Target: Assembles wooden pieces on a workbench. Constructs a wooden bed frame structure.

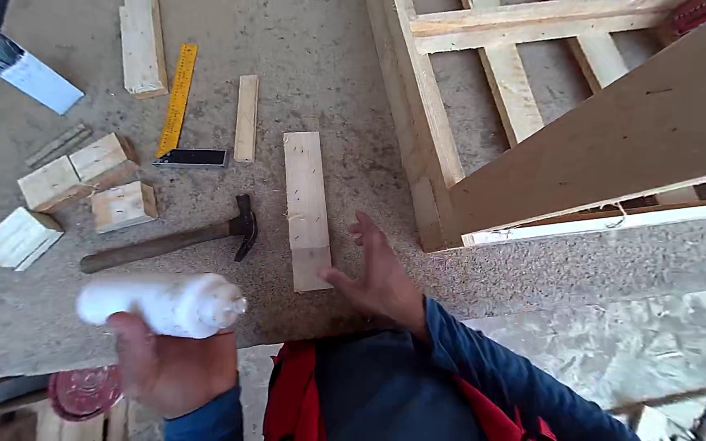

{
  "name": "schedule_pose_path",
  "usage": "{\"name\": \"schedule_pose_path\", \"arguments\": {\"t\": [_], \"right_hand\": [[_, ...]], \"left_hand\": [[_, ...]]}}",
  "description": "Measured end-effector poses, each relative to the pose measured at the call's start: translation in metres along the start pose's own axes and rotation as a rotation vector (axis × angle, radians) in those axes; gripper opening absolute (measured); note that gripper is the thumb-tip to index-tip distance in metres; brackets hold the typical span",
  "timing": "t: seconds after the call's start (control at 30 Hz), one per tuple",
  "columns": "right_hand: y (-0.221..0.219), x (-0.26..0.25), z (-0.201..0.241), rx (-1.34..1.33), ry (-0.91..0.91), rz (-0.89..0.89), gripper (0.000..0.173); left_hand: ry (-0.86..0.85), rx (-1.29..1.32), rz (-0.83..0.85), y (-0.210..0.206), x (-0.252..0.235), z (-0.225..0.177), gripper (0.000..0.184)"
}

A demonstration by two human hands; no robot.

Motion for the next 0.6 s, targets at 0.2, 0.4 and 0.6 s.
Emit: {"name": "schedule_pose_path", "arguments": {"t": [0.2, 0.4, 0.6], "right_hand": [[-0.068, -0.064, 0.005, 0.259, -0.124, -0.027, 0.138], [-0.044, -0.054, -0.008, 0.297, -0.134, -0.117, 0.120], [-0.002, -0.016, -0.034, 0.356, -0.121, -0.127, 0.116]], "left_hand": [[0.213, -0.077, -0.100, -0.009, 0.015, 0.034, 0.042], [0.311, 0.047, -0.051, 0.015, 0.004, 0.049, 0.043], [0.297, 0.050, -0.038, 0.019, 0.006, 0.029, 0.056]]}}
Point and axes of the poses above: each hand's wrist, its own x-axis away from the middle knuckle, its own y-axis out of the back of the hand, z = x × y, the point moved 1 cm from there along -x, towards the middle knuckle, and after that the axes turned 10 degrees about -x, right-handed, at the moved point
